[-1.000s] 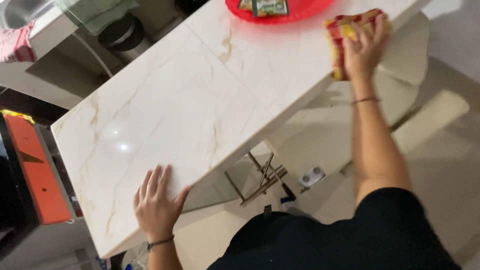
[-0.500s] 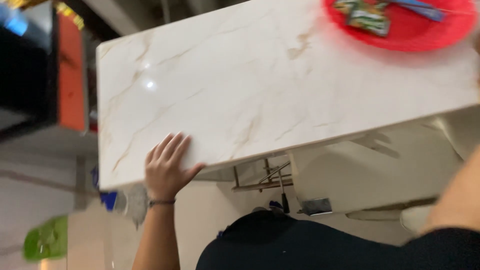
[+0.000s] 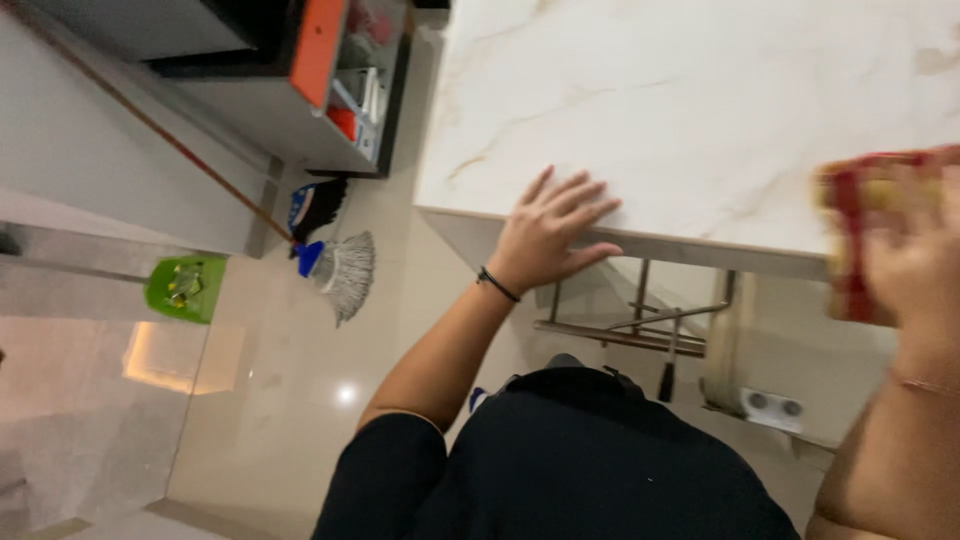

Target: Wiping down kitchen counters and a gas stove with a cloth, followed by sweeping the floor.

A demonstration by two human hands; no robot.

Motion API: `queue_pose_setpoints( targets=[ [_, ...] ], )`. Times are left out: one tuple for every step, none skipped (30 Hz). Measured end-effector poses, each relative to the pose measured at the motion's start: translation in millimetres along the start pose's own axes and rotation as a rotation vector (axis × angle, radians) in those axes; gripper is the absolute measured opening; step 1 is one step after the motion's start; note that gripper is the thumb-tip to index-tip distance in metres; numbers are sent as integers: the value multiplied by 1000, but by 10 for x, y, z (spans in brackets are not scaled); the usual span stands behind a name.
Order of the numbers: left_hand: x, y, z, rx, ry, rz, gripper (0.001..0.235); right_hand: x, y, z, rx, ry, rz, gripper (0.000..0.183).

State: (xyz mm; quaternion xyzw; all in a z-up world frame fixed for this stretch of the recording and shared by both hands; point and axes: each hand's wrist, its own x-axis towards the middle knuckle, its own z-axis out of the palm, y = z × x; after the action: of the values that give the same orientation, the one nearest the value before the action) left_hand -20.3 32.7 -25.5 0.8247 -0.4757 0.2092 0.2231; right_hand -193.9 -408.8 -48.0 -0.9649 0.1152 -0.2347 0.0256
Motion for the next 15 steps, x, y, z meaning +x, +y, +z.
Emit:
queue_pose_setpoints(
  targets=[
    [-114, -40, -111, -57, 21, -4, 63, 115, -582, -64, -34, 0, -29, 54],
    [-249, -57, -215, -121, 37, -9, 59, 130, -1174, -187, -71, -8, -53, 54],
    [-436, -133, -335, -120, 36, -12, 59, 217, -1550, -166, -69, -10, -55, 54],
    [-629, -210, -455, -152, 58, -39, 55, 305, -1931, -138, -54, -122, -77, 62],
    [-819, -287, -574, -185, 81, -65, 53, 394, -2310, -109, -38, -234, -101, 69],
    [-1020, -368, -724, -183, 76, -73, 53, 476, -2606, -76, -33, -241, -105, 69],
    [-1218, -445, -872, -182, 65, -109, 52, 557, -2900, -41, -31, -280, -175, 70],
    [-1406, -540, -1012, -180, 58, -141, 52, 649, -3194, 1, -30, -314, -244, 71],
    [-1594, -620, -1115, -177, 56, -145, 52, 721, -3376, 24, -26, -316, -247, 71],
    [-1761, -685, -1213, -161, 36, -199, 51, 798, -3535, 32, -17, -342, -274, 70],
    [-1922, -746, -1303, -146, 16, -253, 50, 877, -3683, 42, -8, -369, -302, 70],
    [-2076, -803, -1370, -146, 14, -251, 50, 964, -3742, 96, -7, -369, -299, 70],
    [-2223, -857, -1431, -143, 13, -296, 49, 1054, -3791, 151, -13, -399, -280, 70],
    [-2348, -901, -1486, -146, 11, -337, 47, 1139, -3812, 182, -24, -429, -256, 71],
    [-2463, -926, -1552, -151, 7, -331, 47, 1223, -3830, 262, -26, -429, -248, 71]
  ],
)
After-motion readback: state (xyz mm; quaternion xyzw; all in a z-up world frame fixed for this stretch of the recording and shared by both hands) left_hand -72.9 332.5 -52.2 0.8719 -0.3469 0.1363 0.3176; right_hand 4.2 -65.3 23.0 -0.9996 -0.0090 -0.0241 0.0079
